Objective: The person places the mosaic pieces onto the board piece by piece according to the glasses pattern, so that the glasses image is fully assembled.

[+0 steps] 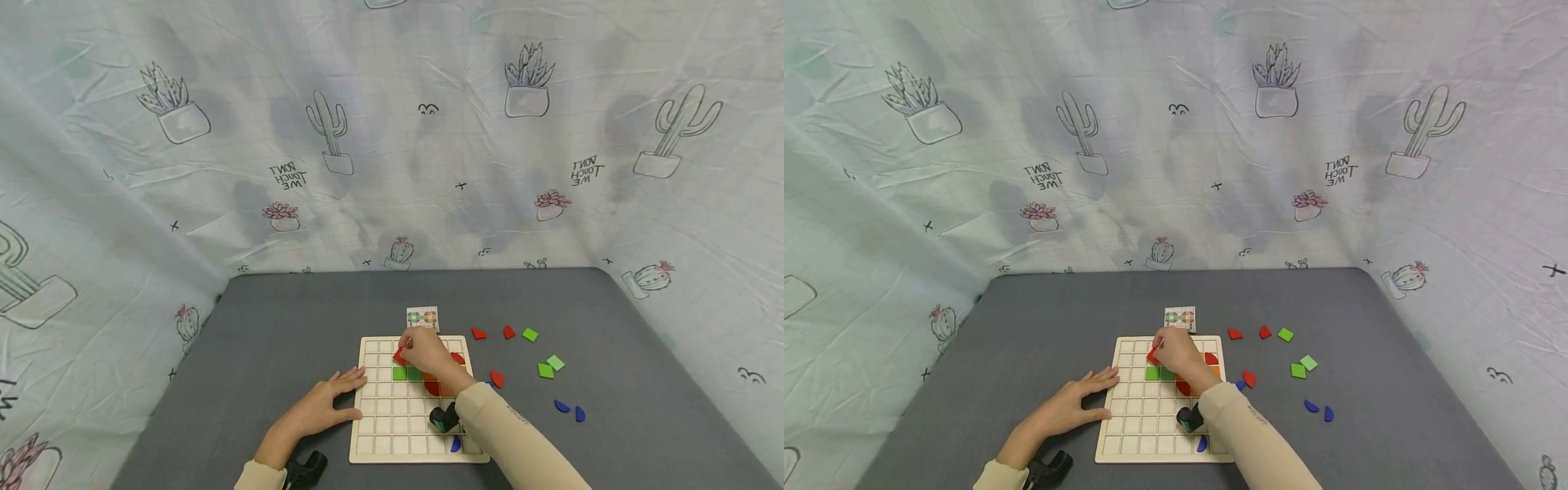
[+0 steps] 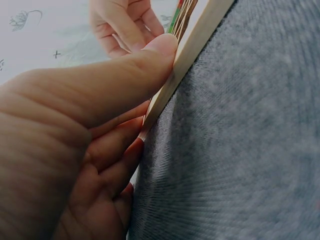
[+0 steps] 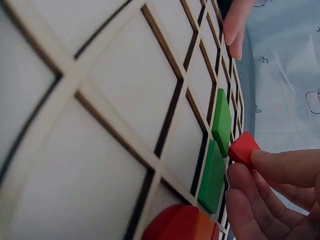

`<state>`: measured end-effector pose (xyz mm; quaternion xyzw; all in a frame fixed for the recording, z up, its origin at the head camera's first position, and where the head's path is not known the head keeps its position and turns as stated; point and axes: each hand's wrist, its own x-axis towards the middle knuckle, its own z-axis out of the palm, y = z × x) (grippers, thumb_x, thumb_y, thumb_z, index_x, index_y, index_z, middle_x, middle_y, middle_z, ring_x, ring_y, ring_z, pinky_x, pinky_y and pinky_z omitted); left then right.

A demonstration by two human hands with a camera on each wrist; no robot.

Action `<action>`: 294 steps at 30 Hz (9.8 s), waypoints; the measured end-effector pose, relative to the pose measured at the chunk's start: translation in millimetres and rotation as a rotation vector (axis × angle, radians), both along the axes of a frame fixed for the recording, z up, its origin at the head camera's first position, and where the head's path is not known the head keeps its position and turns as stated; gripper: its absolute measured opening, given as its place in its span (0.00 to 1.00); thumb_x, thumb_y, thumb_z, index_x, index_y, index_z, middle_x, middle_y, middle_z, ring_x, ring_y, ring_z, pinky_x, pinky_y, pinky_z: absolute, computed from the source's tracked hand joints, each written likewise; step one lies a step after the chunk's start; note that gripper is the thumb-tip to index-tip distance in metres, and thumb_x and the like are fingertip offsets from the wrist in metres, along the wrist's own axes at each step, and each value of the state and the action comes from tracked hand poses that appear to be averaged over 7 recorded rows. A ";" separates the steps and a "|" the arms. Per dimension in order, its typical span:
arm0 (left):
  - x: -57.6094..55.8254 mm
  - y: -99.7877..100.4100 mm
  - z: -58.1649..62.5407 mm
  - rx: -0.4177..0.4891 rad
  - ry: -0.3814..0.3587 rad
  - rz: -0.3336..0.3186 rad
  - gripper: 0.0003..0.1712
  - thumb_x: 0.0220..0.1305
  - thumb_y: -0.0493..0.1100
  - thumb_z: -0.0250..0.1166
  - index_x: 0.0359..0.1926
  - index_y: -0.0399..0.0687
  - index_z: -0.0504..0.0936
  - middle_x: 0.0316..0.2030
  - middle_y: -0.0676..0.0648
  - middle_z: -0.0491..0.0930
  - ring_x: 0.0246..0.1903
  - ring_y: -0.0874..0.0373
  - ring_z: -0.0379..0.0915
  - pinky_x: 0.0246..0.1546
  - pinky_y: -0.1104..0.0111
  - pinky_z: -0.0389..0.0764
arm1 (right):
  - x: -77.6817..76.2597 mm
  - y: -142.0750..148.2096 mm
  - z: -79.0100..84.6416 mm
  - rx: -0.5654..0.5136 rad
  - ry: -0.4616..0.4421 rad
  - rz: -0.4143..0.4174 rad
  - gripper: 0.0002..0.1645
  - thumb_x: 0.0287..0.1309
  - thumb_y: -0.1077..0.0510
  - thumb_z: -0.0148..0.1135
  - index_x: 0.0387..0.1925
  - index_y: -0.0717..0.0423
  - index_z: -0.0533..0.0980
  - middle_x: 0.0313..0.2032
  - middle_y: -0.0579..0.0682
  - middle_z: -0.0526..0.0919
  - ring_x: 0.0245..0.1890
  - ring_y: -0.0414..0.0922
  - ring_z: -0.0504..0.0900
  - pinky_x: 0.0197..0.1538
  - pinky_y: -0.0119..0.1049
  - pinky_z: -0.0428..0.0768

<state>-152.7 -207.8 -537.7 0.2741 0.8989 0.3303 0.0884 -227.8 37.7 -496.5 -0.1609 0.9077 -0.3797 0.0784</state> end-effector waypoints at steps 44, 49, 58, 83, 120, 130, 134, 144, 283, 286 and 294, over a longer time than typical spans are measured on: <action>0.3 -2.9 1.0 0.024 -0.007 -0.004 0.41 0.57 0.59 0.64 0.67 0.44 0.67 0.70 0.44 0.60 0.70 0.45 0.53 0.70 0.45 0.51 | 3.0 18.0 14.7 0.039 0.045 0.039 0.16 0.60 0.62 0.61 0.50 0.60 0.78 0.46 0.53 0.82 0.48 0.51 0.80 0.49 0.44 0.82; 1.1 -4.4 2.1 0.020 -0.006 -0.005 0.42 0.56 0.60 0.64 0.67 0.44 0.67 0.70 0.45 0.60 0.70 0.45 0.53 0.70 0.46 0.52 | 4.1 33.5 14.5 -0.024 0.081 -0.003 0.19 0.57 0.61 0.64 0.51 0.58 0.78 0.48 0.52 0.83 0.50 0.52 0.80 0.49 0.46 0.82; 4.5 -6.6 -2.9 0.013 -0.008 -0.016 0.43 0.57 0.61 0.63 0.68 0.45 0.66 0.70 0.46 0.60 0.70 0.46 0.53 0.69 0.45 0.51 | 21.8 83.1 8.6 -0.058 0.189 -0.069 0.21 0.56 0.60 0.66 0.53 0.58 0.78 0.50 0.54 0.82 0.51 0.55 0.80 0.54 0.51 0.80; 4.3 -9.5 1.0 0.027 0.005 -0.029 0.41 0.58 0.58 0.64 0.68 0.43 0.67 0.69 0.45 0.61 0.69 0.46 0.54 0.70 0.47 0.52 | 72.9 239.1 -14.8 -0.045 0.201 -0.355 0.32 0.60 0.49 0.63 0.62 0.58 0.70 0.58 0.62 0.75 0.55 0.41 0.78 0.49 0.27 0.81; 6.8 -8.8 1.5 0.021 -0.002 -0.021 0.41 0.57 0.58 0.65 0.67 0.43 0.67 0.69 0.44 0.62 0.69 0.44 0.55 0.69 0.45 0.52 | 65.6 253.9 -50.0 0.111 0.369 -0.477 0.21 0.52 0.61 0.67 0.49 0.62 0.79 0.43 0.59 0.83 0.38 0.46 0.80 0.35 0.22 0.74; 7.6 -7.4 3.3 0.015 -0.003 -0.012 0.42 0.57 0.59 0.65 0.67 0.43 0.67 0.69 0.45 0.62 0.69 0.45 0.55 0.69 0.46 0.52 | 67.9 253.5 -48.3 0.120 0.329 -0.484 0.23 0.53 0.64 0.65 0.52 0.67 0.77 0.44 0.64 0.78 0.42 0.58 0.79 0.42 0.43 0.81; 7.8 -7.4 3.3 0.010 -0.003 -0.011 0.42 0.57 0.60 0.65 0.67 0.43 0.67 0.69 0.45 0.62 0.69 0.45 0.55 0.69 0.46 0.52 | 68.8 252.3 -44.8 0.149 0.314 -0.469 0.23 0.54 0.65 0.64 0.53 0.69 0.76 0.45 0.67 0.77 0.41 0.61 0.79 0.42 0.56 0.79; 7.4 -7.5 4.5 0.012 -0.007 -0.014 0.42 0.57 0.59 0.65 0.67 0.43 0.67 0.69 0.45 0.62 0.69 0.45 0.54 0.69 0.46 0.52 | 67.4 250.0 -32.5 0.310 0.316 -0.395 0.23 0.53 0.64 0.64 0.50 0.73 0.76 0.39 0.69 0.78 0.36 0.60 0.79 0.38 0.58 0.78; 6.9 -9.8 1.8 0.027 -0.006 -0.016 0.42 0.57 0.60 0.65 0.67 0.43 0.67 0.69 0.44 0.61 0.69 0.45 0.54 0.69 0.44 0.51 | 19.0 32.7 12.6 -0.107 0.137 0.152 0.22 0.60 0.60 0.63 0.56 0.58 0.76 0.55 0.54 0.78 0.55 0.56 0.76 0.55 0.53 0.78; 6.9 -9.7 1.4 0.026 -0.003 -0.018 0.42 0.56 0.60 0.64 0.67 0.43 0.67 0.69 0.44 0.61 0.69 0.45 0.54 0.69 0.44 0.51 | 21.6 49.4 10.0 -0.119 0.147 0.110 0.22 0.59 0.59 0.63 0.56 0.57 0.76 0.55 0.52 0.78 0.55 0.55 0.76 0.57 0.52 0.78; 6.8 -9.0 1.0 0.034 -0.016 -0.015 0.43 0.57 0.60 0.64 0.68 0.44 0.67 0.69 0.45 0.61 0.70 0.46 0.54 0.70 0.45 0.50 | 35.4 101.6 4.0 -0.134 0.196 -0.003 0.22 0.58 0.59 0.65 0.55 0.59 0.77 0.52 0.55 0.80 0.54 0.58 0.78 0.57 0.52 0.78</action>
